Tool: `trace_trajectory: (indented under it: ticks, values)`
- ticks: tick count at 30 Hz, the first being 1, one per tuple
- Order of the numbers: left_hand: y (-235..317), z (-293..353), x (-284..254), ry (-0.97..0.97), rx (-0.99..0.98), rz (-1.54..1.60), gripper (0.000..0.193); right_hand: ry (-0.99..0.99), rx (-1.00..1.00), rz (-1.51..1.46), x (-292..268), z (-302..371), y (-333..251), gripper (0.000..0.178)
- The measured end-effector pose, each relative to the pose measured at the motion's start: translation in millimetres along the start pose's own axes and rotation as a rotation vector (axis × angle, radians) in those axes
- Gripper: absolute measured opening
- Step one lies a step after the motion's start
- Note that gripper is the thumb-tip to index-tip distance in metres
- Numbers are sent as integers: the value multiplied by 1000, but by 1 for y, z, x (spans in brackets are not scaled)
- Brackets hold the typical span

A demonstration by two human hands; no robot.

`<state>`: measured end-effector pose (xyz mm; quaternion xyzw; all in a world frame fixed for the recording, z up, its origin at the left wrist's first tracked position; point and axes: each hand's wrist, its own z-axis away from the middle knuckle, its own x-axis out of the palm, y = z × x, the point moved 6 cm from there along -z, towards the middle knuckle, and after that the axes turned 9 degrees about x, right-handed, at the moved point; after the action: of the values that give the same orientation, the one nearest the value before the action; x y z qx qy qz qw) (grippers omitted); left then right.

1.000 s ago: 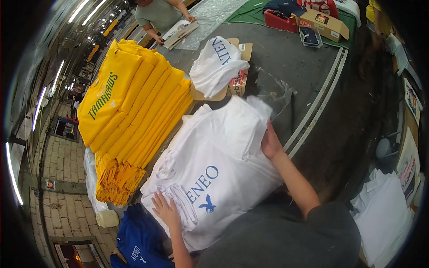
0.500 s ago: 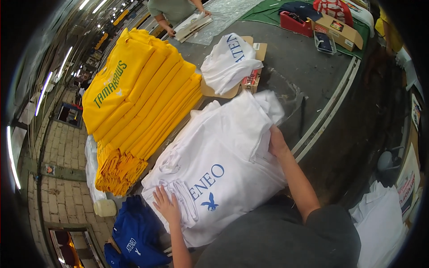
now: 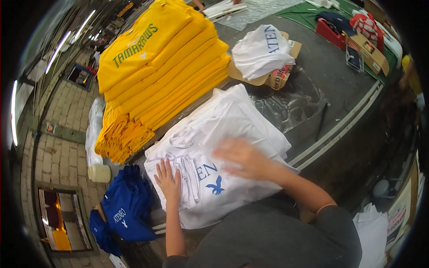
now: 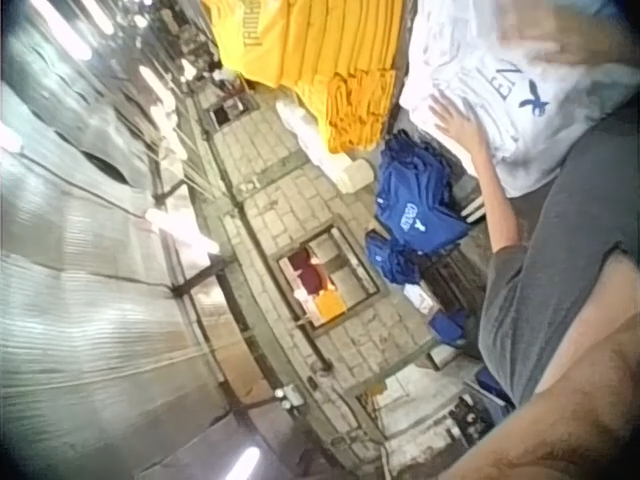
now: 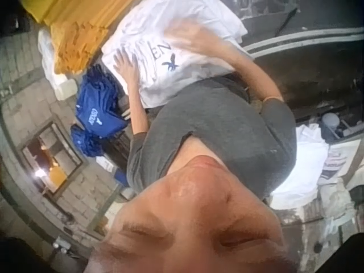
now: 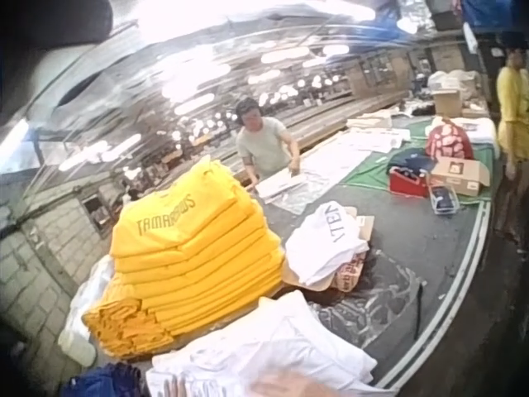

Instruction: The recorder is operating a heat press machine to print logos onto white and blue t-shirts in a factory setting.

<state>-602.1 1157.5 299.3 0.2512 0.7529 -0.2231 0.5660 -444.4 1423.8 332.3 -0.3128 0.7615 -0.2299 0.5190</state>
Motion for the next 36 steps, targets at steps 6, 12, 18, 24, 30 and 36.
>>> trace_trajectory:
  ticks: [6,12,18,24,30,36]
  values:
    - [6,-4,-1,20,29,-15,58,344,128,385,1,-37,39,51]
    - [-1,4,1,1,-24,-8,60,411,187,376,-11,-62,-2,55]
    - [16,-3,-2,23,-41,-71,62,183,105,497,54,-58,39,52]
    - [34,32,3,-24,-22,57,63,178,158,-235,-3,-22,33,33]
    - [70,271,40,-91,-118,821,59,-314,1168,-145,-51,212,132,24]
    - [-68,365,148,6,-1033,1024,100,54,1137,-682,35,299,165,97]
